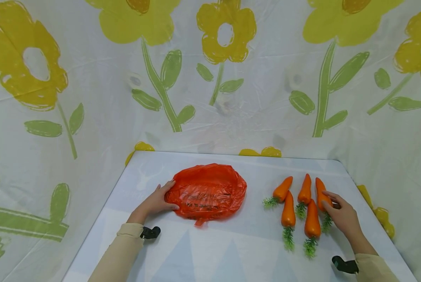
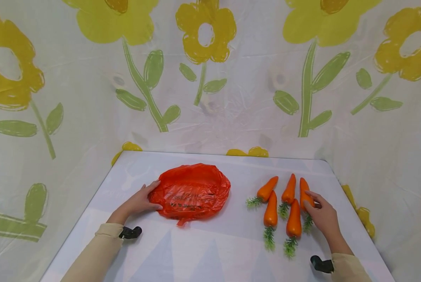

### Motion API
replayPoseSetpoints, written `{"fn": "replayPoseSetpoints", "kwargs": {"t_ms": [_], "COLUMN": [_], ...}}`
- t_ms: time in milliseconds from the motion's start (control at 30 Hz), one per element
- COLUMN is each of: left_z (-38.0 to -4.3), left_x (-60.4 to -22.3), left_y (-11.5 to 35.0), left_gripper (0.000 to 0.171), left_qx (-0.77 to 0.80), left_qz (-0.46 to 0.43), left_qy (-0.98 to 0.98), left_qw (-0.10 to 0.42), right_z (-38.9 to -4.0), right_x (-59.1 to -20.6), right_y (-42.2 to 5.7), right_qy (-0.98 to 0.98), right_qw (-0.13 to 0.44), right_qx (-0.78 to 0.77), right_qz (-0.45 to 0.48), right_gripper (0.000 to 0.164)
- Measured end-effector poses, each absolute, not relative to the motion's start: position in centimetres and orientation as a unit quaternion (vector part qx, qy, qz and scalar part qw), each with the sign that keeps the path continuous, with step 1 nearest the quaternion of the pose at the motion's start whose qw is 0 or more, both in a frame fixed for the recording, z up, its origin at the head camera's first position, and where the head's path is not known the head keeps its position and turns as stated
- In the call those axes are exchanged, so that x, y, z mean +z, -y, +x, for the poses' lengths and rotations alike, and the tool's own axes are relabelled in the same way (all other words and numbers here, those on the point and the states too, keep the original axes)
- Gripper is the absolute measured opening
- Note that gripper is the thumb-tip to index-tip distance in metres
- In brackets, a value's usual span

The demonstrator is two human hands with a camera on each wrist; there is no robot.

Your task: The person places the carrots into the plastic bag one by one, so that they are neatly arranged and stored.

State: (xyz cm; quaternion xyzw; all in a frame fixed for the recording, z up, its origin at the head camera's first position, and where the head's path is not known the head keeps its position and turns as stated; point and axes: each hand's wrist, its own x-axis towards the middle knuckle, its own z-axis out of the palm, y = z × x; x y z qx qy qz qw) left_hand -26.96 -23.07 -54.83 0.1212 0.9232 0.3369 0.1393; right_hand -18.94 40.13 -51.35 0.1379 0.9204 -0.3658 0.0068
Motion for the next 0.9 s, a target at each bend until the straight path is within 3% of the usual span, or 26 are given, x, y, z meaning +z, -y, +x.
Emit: {"fn": "replayPoseSetpoints", "kwargs": {"t_ms": [900], "left_z": [-27.2], "left_x": [-55.0], "left_y": [22.3], "left_gripper": [0.108], "left_qx": [0.329], "left_qz": [0.132], "left_qy": [-0.928], "left_qw": [0.119], "right_z": [-19.2], "right_x": [-51.0], "right_y": [-38.1], "right_qy": [-0.919], "right_qw": [-0.029], "right_qx": [-0.384], "right_qz": [0.086], "right_gripper": [0.059]}}
